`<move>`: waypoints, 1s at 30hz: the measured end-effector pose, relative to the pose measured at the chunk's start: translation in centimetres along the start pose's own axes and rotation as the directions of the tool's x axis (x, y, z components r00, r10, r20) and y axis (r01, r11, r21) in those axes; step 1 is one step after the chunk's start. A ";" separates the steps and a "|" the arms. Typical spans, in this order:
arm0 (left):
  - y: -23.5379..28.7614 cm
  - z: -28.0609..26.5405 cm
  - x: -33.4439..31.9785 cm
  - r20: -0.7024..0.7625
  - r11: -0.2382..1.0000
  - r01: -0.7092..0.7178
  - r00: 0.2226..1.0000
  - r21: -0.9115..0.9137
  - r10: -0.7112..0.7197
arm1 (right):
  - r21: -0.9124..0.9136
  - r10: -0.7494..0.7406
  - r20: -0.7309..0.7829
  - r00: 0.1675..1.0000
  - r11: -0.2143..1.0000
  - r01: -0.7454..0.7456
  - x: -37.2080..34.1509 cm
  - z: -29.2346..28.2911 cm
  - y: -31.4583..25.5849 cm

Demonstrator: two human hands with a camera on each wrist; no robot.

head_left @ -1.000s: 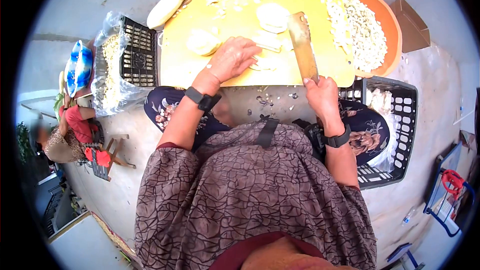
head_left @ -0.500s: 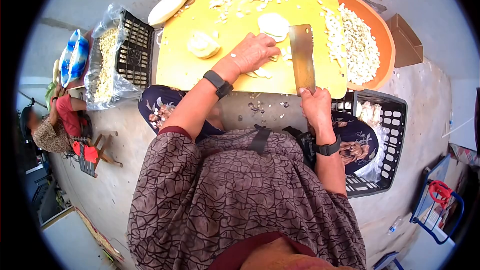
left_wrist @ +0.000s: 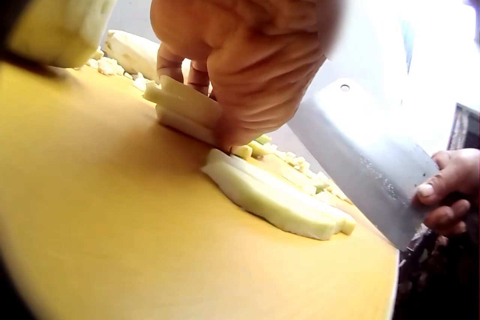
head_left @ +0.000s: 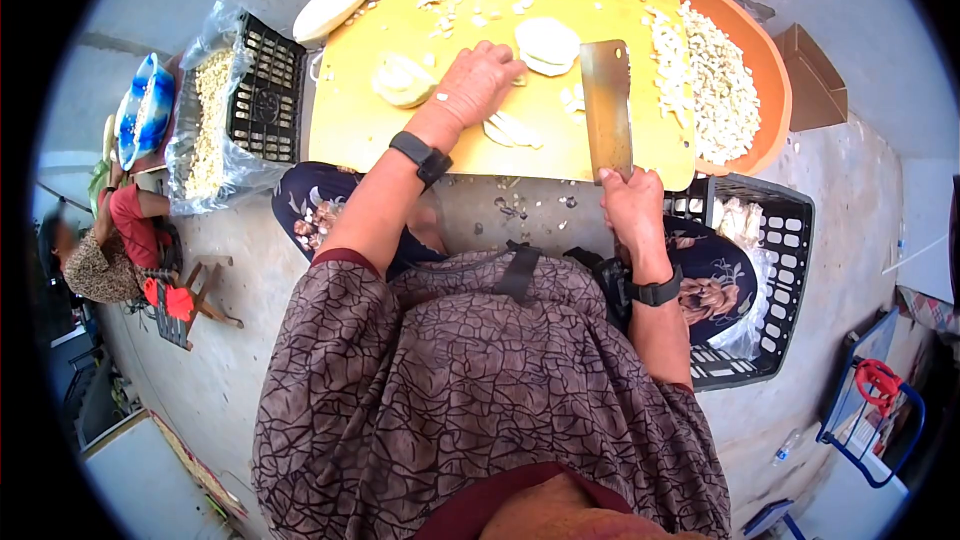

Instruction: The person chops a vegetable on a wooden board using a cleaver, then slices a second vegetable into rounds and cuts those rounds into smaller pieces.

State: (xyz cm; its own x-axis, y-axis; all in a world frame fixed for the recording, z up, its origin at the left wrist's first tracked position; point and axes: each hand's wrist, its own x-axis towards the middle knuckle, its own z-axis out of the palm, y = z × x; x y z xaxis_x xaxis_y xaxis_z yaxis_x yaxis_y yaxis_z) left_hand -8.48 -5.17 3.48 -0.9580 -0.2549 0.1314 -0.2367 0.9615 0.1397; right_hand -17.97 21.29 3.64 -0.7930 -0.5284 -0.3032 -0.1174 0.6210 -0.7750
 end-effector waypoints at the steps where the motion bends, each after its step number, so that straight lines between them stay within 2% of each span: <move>1: -0.3 -0.2 -0.2 0.007 0.999 0.033 0.999 0.016 -0.034 | 0.005 0.000 0.010 1.000 1.000 0.000 -0.1 -0.1 0.0; 4: -0.2 -1.5 -1.4 -0.079 0.998 0.029 0.996 -0.064 -0.034 | -0.024 -0.007 0.040 0.999 1.000 0.008 -0.2 -0.2 -0.7; 7: 0.1 -3.2 -3.3 -0.085 0.970 -0.069 0.995 -0.232 0.051 | -0.157 -0.038 0.073 0.997 0.986 0.049 -0.7 -1.3 -1.5; 9: 0.1 -2.3 -4.6 -0.081 0.941 -0.154 0.987 -0.301 0.135 | -0.282 -0.080 0.103 0.991 0.954 0.106 -1.5 -2.3 -2.9; 11: 0.3 -1.7 -5.5 -0.028 0.923 -0.225 0.973 -0.312 0.228 | -0.306 -0.077 0.144 0.987 0.944 0.118 -1.4 -2.5 -3.3; 14: 1.1 -0.7 -5.9 0.077 0.914 -0.162 0.976 -0.372 0.204 | -0.342 -0.083 0.134 0.988 0.931 0.125 -1.2 -2.2 -3.3; 18: 1.4 0.2 -6.1 0.021 0.918 -0.139 0.987 -0.372 0.158 | -0.339 -0.067 0.131 0.989 0.935 0.108 -0.9 -2.2 -2.5; 19: 1.6 0.6 -6.0 -0.031 0.921 -0.162 0.986 -0.356 0.162 | -0.364 -0.075 0.107 0.991 0.925 0.109 -1.1 -2.4 -2.6; 21: 2.2 1.1 -5.8 -0.052 0.924 -0.133 0.991 -0.359 0.123 | -0.412 -0.095 0.058 0.994 0.904 0.111 -1.6 -2.8 -3.3; 25: 5.1 2.3 -4.9 -0.134 0.938 -0.034 0.991 -0.344 -0.014 | -0.479 -0.141 0.073 0.987 0.863 0.159 -1.5 -2.6 -3.0; 30: 6.4 2.5 -4.8 -0.185 0.925 -0.037 0.982 -0.379 -0.037 | -0.496 -0.144 0.084 0.986 0.852 0.167 -2.0 -2.7 -3.8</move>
State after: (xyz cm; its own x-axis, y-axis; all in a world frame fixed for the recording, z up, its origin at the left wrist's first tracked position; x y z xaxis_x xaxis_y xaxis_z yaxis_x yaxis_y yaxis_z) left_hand -5.82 2.50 1.30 -0.9020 -0.3048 0.3057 -0.1221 0.8594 0.4965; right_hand -17.54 21.56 8.68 -0.7147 -0.6591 -0.2341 -0.5287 0.7281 -0.4363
